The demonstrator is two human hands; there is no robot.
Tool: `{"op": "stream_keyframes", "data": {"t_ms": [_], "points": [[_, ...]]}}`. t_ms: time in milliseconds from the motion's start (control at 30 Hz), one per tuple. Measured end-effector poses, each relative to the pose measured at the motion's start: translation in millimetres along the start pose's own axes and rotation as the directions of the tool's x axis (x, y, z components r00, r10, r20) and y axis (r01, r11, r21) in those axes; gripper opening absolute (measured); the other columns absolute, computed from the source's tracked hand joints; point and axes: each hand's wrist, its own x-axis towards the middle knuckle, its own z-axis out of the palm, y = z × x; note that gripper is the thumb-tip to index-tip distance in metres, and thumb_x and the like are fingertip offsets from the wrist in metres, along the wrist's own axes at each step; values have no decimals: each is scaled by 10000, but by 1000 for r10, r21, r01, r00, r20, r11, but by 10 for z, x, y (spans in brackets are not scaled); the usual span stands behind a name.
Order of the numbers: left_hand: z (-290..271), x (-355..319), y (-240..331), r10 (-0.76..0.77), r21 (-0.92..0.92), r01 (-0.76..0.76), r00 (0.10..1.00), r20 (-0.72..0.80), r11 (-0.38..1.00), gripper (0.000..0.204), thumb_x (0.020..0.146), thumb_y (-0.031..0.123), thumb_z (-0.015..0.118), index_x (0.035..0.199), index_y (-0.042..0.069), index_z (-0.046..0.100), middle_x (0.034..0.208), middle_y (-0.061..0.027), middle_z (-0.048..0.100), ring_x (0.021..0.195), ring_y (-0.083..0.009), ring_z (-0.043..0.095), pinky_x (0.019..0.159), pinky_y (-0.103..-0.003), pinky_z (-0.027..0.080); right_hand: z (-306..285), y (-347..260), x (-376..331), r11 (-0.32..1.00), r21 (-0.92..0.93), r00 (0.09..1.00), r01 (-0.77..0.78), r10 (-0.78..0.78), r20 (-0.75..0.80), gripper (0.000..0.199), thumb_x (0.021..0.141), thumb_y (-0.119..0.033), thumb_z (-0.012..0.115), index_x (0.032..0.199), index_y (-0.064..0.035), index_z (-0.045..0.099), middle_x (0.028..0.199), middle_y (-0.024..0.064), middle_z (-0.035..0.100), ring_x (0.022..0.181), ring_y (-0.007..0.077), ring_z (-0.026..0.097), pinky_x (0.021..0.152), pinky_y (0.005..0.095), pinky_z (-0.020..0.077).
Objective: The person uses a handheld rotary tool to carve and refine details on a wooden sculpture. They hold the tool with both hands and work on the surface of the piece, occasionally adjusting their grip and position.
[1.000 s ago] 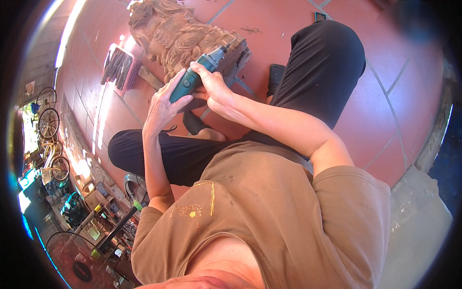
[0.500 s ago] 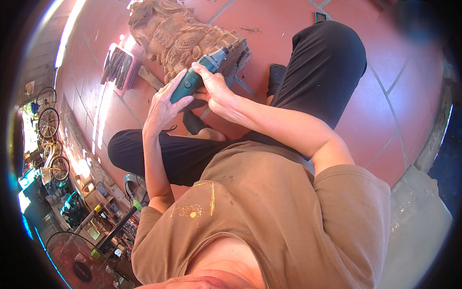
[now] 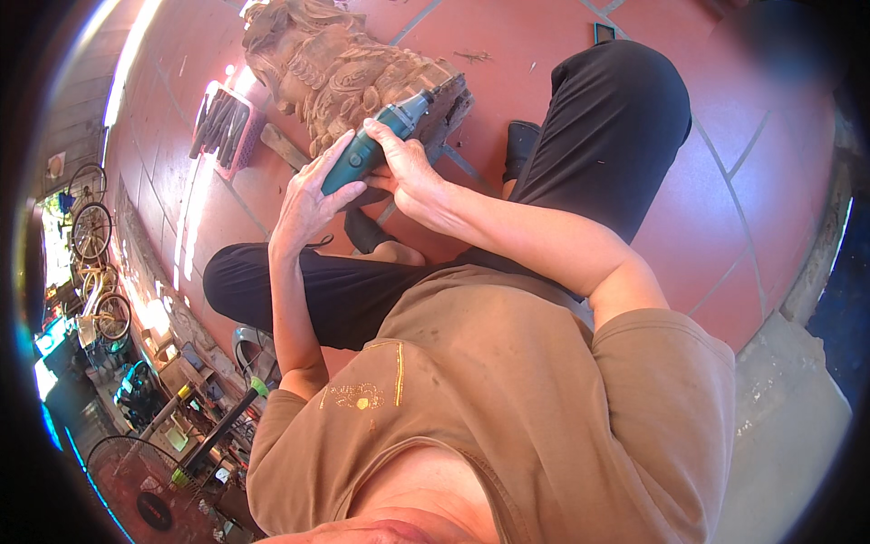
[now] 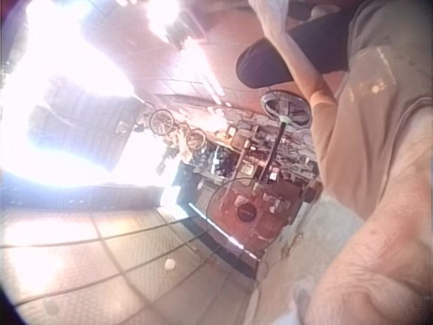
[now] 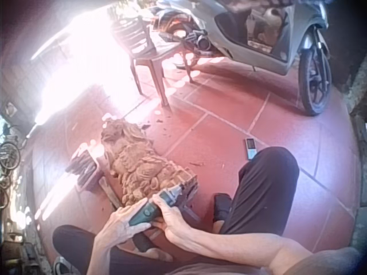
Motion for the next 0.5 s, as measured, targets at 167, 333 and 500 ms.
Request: {"op": "stream_keyframes", "data": {"t_ms": [167, 333, 500], "points": [[7, 5, -3, 19, 0, -19, 1000, 5, 1000, 709, 798, 269, 761, 1424, 127, 461, 1305, -167, 587, 1134, -325, 600, 960, -384, 465, -1, -3, -31, 1000, 13, 1000, -3, 3, -13, 417, 871, -371, 690, 1066, -27, 555, 1012, 107, 645, 925, 225, 660, 881, 458, 546], [10, 6, -7, 33, 10, -33, 999, -5, 999, 714, 793, 265, 764, 1425, 132, 460, 1297, -168, 590, 1130, -327, 601, 959, -384, 466, -25, 6, -16, 1000, 12, 1000, -13, 13, 2, 416, 871, -376, 693, 1066, -35, 556, 1015, 106, 647, 923, 222, 659, 877, 455, 548], [22, -8, -19, 38, 9, -38, 999, -23, 999, 715, 794, 258, 764, 1429, 138, 459, 1262, -175, 607, 1083, -330, 612, 940, -386, 472, -12, 13, -26, 1000, 0, 1000, 4, -4, 12, 414, 866, -378, 699, 1060, -41, 558, 1009, 97, 647, 908, 214, 658, 861, 439, 554]]}}
